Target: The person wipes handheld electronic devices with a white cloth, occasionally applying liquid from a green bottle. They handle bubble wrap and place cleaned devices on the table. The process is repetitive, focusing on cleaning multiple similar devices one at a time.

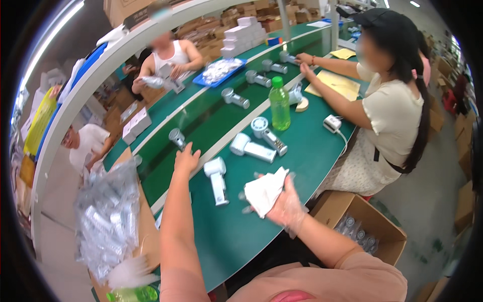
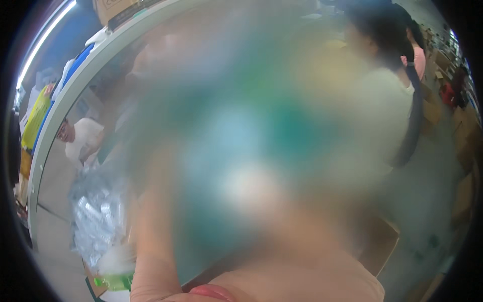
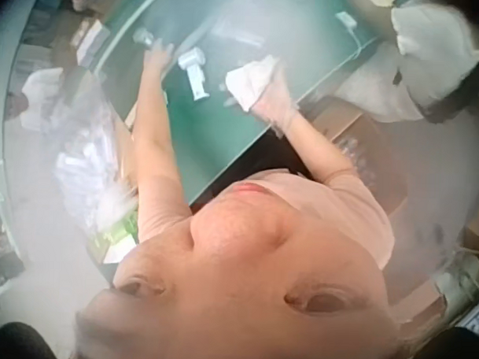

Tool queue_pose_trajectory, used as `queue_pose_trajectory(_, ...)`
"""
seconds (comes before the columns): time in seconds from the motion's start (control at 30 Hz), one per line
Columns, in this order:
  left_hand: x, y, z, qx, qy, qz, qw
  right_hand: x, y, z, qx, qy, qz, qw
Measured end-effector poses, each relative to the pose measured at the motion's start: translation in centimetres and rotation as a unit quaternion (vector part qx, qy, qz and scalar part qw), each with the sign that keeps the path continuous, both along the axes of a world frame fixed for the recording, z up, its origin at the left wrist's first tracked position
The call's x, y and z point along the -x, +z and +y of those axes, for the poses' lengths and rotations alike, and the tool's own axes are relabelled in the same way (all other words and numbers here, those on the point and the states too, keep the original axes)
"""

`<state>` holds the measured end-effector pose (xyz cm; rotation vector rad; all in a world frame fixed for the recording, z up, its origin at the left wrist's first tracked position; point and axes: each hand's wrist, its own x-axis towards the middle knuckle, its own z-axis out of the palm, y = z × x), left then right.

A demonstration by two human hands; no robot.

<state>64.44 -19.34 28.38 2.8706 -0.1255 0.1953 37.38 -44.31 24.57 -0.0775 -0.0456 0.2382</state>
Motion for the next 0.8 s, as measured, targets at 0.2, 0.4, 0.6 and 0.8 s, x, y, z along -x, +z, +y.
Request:
queue_pose_trajectory(0.2, -2.9, -2.5, -0.2, -0.024, 0.0, 0.038, 0.999, 0.1, 0.1, -0.3, 0.062, -0.033, 0.041, 0.997)
queue_pose_trajectory(0.4, -0.8, -0.4, 1.1, 0.045, 0.057, -0.218, 0.973, 0.2, 0.1, -0.3, 0.05, -0.021, 0.017, 0.998)
queue_pose_trajectory(0.6, 3.3, 3.7, 3.9, 0.147, 0.014, -0.34, 0.929, -0.3, 0.5, -0.1, 0.046, -0.011, 0.015, 0.999)
queue_pose_trajectory(0.8, 15.6, 4.0, 4.5, 0.534, -0.077, -0.219, 0.813, 0.5, 0.4, -0.9, 0.025, -0.051, -0.003, 0.998)
